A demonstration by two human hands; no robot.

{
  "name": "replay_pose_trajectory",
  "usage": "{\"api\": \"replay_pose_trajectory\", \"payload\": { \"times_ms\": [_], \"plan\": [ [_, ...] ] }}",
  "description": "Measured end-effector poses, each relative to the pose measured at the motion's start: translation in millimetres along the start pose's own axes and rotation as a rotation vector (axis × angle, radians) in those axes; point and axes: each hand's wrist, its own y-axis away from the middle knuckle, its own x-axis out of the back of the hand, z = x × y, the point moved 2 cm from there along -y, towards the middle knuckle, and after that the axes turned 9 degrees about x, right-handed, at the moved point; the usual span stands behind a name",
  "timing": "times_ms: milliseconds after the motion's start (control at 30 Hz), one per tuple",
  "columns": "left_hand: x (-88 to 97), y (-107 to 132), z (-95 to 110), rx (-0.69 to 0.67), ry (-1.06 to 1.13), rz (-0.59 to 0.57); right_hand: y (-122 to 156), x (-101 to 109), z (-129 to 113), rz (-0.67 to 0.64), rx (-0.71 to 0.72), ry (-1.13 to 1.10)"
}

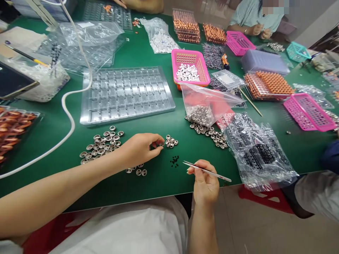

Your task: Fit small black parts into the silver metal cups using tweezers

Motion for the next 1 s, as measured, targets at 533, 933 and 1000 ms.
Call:
{"api": "replay_pose_trajectory", "payload": {
  "times_ms": [533,933,1000],
  "plan": [
    [-23.8,34.1,14.3,-0.131,0.404,-0.089,6.0,-4.2,-19.3,-0.163,-0.004,0.369],
    [-21.5,30.0,8.1,-0.222,0.361,-0.014,5.7,-13.2,-16.3,-0.111,-0.082,0.528],
    [-20.5,29.1,7.3,-0.214,0.362,0.006,5.7,-13.1,-16.4,-0.119,-0.091,0.551]
  ]
}}
